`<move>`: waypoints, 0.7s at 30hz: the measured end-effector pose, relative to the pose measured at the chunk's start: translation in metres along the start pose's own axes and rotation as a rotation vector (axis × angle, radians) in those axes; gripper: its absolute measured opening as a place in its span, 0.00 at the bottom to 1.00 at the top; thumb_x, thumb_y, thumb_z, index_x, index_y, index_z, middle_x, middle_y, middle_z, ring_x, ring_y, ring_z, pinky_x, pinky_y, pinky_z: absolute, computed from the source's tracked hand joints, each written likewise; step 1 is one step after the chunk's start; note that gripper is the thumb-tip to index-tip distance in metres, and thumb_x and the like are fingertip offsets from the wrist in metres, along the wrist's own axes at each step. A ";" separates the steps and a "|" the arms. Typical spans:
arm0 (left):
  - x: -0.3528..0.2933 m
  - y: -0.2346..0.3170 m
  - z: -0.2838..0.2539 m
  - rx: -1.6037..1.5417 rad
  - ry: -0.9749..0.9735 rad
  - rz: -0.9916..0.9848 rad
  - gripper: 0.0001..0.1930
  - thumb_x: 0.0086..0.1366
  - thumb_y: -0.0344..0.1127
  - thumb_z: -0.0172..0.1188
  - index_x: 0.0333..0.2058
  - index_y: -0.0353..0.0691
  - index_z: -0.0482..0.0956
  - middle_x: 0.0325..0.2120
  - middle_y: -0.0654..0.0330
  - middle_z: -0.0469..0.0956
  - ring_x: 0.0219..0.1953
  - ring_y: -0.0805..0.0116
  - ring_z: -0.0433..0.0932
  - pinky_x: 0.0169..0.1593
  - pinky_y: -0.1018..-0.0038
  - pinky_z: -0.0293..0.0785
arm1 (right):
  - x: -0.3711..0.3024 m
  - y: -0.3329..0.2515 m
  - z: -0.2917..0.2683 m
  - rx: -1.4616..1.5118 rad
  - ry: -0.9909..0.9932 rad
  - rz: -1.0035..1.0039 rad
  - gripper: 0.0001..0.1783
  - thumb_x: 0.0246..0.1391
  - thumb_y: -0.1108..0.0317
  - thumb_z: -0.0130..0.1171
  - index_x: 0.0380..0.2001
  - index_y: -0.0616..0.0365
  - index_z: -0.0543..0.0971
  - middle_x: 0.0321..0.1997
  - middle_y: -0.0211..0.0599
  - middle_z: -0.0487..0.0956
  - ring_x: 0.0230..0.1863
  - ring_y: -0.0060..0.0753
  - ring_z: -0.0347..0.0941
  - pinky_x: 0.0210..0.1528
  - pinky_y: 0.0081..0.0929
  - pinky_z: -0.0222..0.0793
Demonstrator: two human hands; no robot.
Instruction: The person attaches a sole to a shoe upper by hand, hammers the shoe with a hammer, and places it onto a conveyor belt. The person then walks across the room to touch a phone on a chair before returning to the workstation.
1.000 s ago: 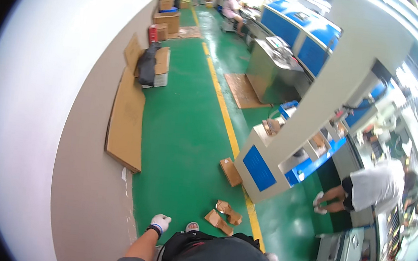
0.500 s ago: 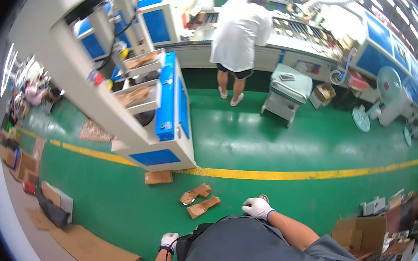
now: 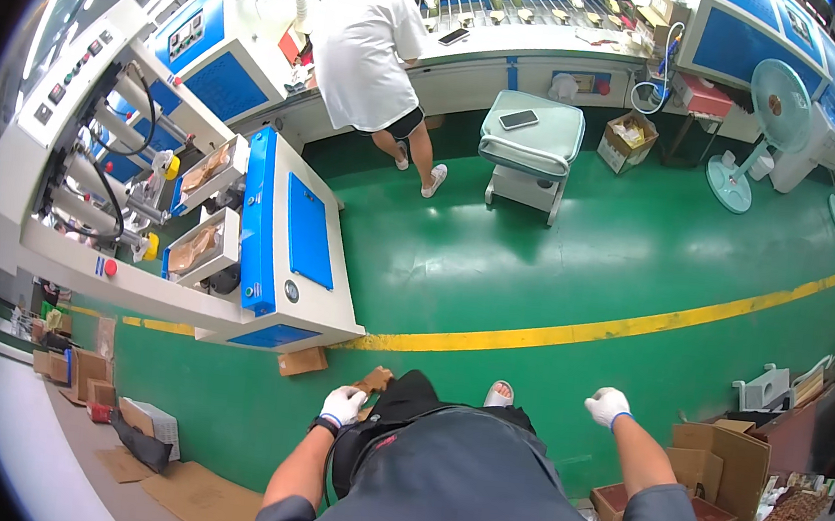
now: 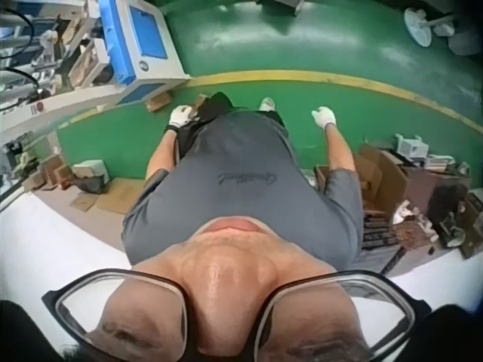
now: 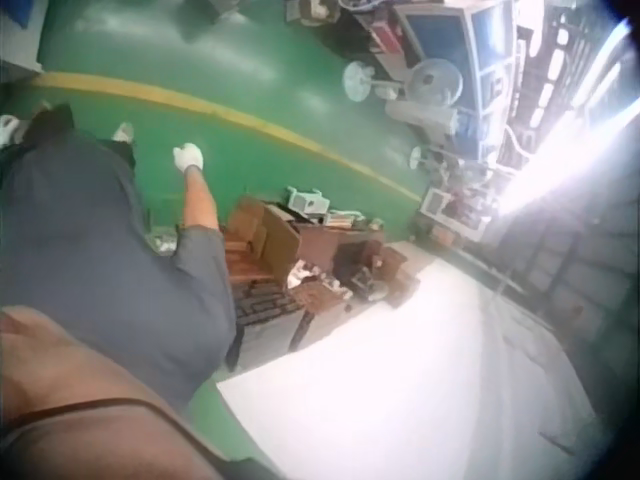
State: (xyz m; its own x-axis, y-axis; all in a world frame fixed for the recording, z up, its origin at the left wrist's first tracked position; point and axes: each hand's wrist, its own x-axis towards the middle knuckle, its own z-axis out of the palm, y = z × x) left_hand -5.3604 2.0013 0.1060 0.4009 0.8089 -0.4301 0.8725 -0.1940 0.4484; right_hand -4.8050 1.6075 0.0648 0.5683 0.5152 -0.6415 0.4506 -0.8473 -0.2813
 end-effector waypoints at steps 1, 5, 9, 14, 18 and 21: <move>0.013 0.014 -0.003 0.022 -0.097 -0.057 0.23 0.69 0.52 0.62 0.44 0.35 0.91 0.39 0.45 0.90 0.46 0.49 0.89 0.54 0.60 0.83 | 0.011 0.014 -0.002 0.001 -0.006 -0.004 0.23 0.56 0.49 0.64 0.42 0.58 0.91 0.49 0.56 0.89 0.54 0.55 0.86 0.61 0.44 0.81; 0.080 0.081 0.010 0.062 -0.244 -0.060 0.28 0.68 0.56 0.63 0.48 0.34 0.91 0.45 0.44 0.90 0.50 0.52 0.89 0.57 0.60 0.82 | 0.061 0.075 0.037 0.618 0.218 0.382 0.17 0.57 0.56 0.69 0.35 0.62 0.88 0.37 0.54 0.89 0.38 0.55 0.86 0.45 0.47 0.82; 0.179 0.139 0.044 0.060 -0.392 0.019 0.31 0.64 0.61 0.64 0.49 0.37 0.91 0.46 0.44 0.90 0.53 0.49 0.88 0.61 0.60 0.80 | 0.063 0.031 0.097 0.418 0.187 0.151 0.17 0.59 0.56 0.67 0.29 0.60 0.86 0.33 0.51 0.87 0.34 0.55 0.84 0.41 0.50 0.80; 0.281 0.233 0.092 -0.024 -0.401 0.093 0.30 0.66 0.60 0.64 0.50 0.37 0.91 0.47 0.43 0.90 0.54 0.47 0.88 0.62 0.58 0.80 | 0.103 0.116 0.173 0.339 -0.109 -0.009 0.24 0.59 0.44 0.67 0.40 0.55 0.91 0.44 0.49 0.90 0.47 0.52 0.88 0.52 0.43 0.82; 0.379 0.355 0.072 0.093 -0.442 0.210 0.28 0.66 0.57 0.62 0.47 0.37 0.91 0.45 0.42 0.90 0.51 0.45 0.88 0.59 0.57 0.82 | 0.103 0.037 -0.018 0.465 0.065 0.308 0.21 0.59 0.51 0.68 0.40 0.61 0.89 0.38 0.47 0.90 0.40 0.46 0.87 0.46 0.42 0.81; 0.440 0.420 0.069 0.175 -0.404 0.314 0.26 0.68 0.56 0.62 0.47 0.37 0.91 0.46 0.42 0.89 0.51 0.44 0.88 0.59 0.57 0.81 | 0.138 -0.002 -0.145 1.077 0.205 0.402 0.15 0.67 0.61 0.63 0.28 0.57 0.80 0.25 0.32 0.78 0.22 0.24 0.71 0.24 0.30 0.69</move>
State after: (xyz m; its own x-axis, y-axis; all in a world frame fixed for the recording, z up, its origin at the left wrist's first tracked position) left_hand -4.7982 2.2372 0.0516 0.6955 0.4258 -0.5787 0.7129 -0.5096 0.4818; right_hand -4.6281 1.6989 0.0806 0.6820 0.1132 -0.7226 -0.5483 -0.5748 -0.6075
